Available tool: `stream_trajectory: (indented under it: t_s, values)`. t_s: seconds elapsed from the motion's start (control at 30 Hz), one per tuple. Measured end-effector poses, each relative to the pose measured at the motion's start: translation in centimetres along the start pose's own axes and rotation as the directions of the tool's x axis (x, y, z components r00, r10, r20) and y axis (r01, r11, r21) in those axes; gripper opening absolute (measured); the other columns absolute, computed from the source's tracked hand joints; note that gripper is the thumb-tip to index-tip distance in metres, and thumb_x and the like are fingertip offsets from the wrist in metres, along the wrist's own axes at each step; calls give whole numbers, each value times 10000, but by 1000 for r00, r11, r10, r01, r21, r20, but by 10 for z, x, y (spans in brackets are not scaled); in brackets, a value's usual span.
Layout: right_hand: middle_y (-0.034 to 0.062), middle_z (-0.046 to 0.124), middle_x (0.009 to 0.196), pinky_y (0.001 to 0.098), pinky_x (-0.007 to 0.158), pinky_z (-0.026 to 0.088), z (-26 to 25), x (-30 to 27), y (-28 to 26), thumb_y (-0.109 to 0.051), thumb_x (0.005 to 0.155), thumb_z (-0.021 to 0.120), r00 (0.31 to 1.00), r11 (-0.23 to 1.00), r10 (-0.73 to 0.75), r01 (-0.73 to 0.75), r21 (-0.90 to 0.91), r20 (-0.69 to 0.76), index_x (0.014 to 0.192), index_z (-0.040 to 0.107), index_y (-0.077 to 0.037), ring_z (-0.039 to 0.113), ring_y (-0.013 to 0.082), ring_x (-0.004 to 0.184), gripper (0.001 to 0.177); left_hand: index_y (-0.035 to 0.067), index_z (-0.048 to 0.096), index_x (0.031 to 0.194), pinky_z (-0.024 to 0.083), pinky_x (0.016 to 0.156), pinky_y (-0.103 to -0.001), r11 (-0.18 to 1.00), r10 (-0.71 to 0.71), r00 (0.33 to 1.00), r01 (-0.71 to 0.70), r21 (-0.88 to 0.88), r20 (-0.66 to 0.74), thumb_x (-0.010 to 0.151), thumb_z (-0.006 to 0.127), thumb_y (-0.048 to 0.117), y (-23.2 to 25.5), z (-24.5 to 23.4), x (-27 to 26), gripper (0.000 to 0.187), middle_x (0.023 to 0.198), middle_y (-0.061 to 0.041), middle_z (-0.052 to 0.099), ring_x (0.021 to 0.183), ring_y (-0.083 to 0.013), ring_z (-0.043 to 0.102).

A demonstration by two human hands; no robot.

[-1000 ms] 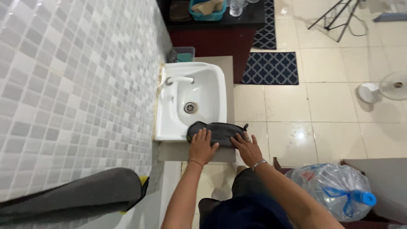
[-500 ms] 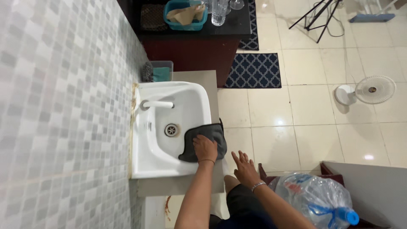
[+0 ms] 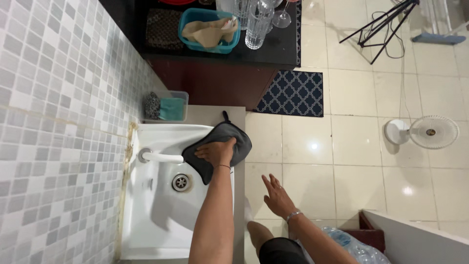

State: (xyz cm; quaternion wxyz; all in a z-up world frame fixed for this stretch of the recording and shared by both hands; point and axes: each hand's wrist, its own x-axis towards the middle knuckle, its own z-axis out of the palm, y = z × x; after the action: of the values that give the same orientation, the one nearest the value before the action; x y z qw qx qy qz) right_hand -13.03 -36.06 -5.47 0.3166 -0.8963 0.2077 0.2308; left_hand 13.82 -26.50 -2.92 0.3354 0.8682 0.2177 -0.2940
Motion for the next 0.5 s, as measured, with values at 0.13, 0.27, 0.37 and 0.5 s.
stream_trajectory:
  t_s: [0.13,0.27,0.37,0.5]
  values:
    - [259,188,1646,471,1211,301,-10,11,5,-101,887,642,990,994,-102,106,38,-101,1600,189,-151,260,433,1501,846,-287,4,1436,137,1249,-511,963,247,966,-236,130,-74,755,831,508,-12,0,-10,1333,1536,-508,42,1494,-583,85]
    - [258,212,1640,464,1188,338,-7,-8,-1,-102,887,645,972,981,-156,173,86,-174,1588,208,-155,290,432,1493,828,-198,219,1482,314,1198,-422,813,560,818,-511,280,-131,806,764,336,-46,2,-56,1019,1533,-422,288,1447,-480,349]
    - [242,192,1651,453,1181,345,-2,-30,-7,-113,897,640,987,983,-89,108,145,-134,1591,199,-179,279,414,1493,824,-142,351,1456,387,1152,-407,700,706,674,-617,361,-218,831,684,192,-85,2,-89,783,1495,-330,435,1374,-413,472]
    - [241,221,1644,463,1183,340,7,-64,-11,-108,905,637,975,975,-130,158,155,-179,1584,232,-177,290,420,1491,794,-136,466,1411,439,1158,-392,616,785,527,-605,504,-327,971,546,44,-154,5,-126,482,1422,-281,575,1317,-369,578]
